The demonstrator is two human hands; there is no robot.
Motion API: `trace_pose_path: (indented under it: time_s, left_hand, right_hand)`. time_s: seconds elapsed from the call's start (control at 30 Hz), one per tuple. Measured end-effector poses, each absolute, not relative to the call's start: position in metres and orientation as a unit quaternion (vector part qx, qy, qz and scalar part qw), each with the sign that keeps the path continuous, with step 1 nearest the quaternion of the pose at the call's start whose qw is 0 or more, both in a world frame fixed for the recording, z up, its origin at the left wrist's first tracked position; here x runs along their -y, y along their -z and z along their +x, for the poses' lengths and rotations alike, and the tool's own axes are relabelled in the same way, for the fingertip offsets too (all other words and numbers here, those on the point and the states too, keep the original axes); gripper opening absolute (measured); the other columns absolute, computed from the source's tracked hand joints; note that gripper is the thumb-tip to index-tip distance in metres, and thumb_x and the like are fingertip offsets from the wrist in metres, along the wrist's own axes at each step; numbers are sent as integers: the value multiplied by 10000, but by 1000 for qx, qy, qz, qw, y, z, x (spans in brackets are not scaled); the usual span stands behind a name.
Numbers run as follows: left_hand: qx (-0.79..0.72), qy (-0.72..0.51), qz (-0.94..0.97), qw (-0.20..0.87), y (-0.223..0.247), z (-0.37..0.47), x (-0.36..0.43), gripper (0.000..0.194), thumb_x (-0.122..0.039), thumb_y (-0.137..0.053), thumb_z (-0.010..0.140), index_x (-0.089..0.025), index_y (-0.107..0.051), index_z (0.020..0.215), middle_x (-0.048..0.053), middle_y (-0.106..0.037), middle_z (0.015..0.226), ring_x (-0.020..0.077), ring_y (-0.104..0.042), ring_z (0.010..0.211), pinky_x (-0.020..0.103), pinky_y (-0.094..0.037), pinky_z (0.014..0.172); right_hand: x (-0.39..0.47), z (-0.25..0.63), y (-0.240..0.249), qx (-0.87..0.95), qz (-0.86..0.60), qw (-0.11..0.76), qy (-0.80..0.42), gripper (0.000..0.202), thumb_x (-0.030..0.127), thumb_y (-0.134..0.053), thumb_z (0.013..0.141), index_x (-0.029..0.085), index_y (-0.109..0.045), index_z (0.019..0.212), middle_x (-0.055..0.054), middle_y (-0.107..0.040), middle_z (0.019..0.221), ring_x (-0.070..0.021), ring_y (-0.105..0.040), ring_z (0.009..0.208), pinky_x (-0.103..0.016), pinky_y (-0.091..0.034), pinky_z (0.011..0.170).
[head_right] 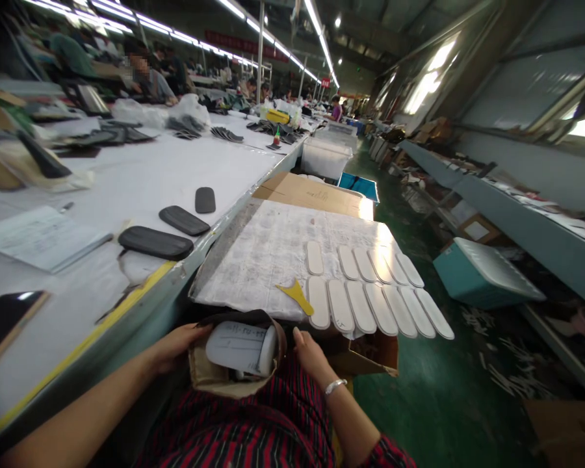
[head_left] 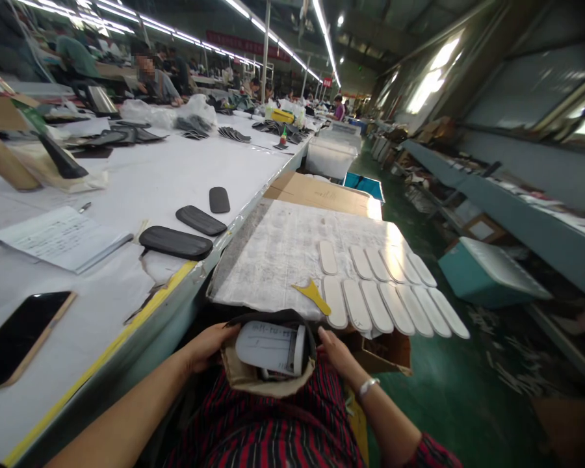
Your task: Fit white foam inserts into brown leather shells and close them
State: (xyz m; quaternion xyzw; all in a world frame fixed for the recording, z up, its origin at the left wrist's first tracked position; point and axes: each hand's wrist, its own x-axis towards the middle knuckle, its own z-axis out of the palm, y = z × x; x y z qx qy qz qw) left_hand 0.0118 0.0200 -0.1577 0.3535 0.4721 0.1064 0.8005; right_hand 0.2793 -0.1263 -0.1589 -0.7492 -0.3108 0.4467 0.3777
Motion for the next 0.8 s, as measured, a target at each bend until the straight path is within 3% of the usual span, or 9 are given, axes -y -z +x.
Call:
trace_pose_path:
  time_s: [0.07,0.13,0.23,0.37,0.47,0.6,0.8]
  left_hand:
    - [-462,-108,341,811,160,11,-21,421,-427,-726,582,-152,-603,877,41,-659,712,203,-628,656,262,-483,534]
    - [-454,-105,334,819,162,10,-23,423,-415,-729,585,-152,-584,884,41,-654,722,199,-625,630,275,-490,525]
    - [-442,-103,329,828,166,8,-23,417,-398,-721,606,-148,-566,902,45,-648,729,193,-623,603,293,-503,522]
    - [-405,-112,307,854,169,7,-18,365,-368,-712,629,-134,-574,873,65,-655,770,204,-639,698,320,-526,655]
    - [-399,-100,329,850,168,9,-16,371,-413,-695,636,-135,-578,853,65,-652,751,211,-638,730,319,-522,678]
    - [-420,-90,379,820,165,10,-17,430,-473,-688,616,-154,-566,877,50,-646,733,199,-627,657,309,-513,584]
    - [-436,-71,476,761,158,14,-20,466,-508,-643,631,-158,-587,934,55,-647,729,226,-613,642,324,-492,520]
  right_hand:
    - [124,289,117,256,-778,275,-503,698,722,-295,730,161,-470,1108,-72,-619,627,-190,-598,517,-290,-458,480]
    - [119,285,77,305,-756,218,-537,737,746,-296,712,200,-408,1193,-69,-625,589,-205,-597,481,-301,-455,440]
    - [107,265,43,338,-747,142,-556,698,717,-526,597,176,-530,1039,-53,-585,475,-196,-555,399,-290,-435,390]
    - [88,240,42,271,-779,135,-549,480,517,-750,435,141,-585,684,-31,-510,386,-209,-556,437,-330,-465,400]
    - [75,229,49,268,-784,109,-549,369,439,-736,508,139,-543,602,-30,-492,386,-222,-583,486,-325,-479,388]
    - [63,219,48,310,-788,80,-525,241,318,-640,665,127,-505,608,-16,-484,379,-204,-561,397,-303,-456,320]
    - [81,251,52,298,-789,87,-530,202,209,-699,592,108,-524,594,-3,-464,358,-213,-523,312,-298,-421,285]
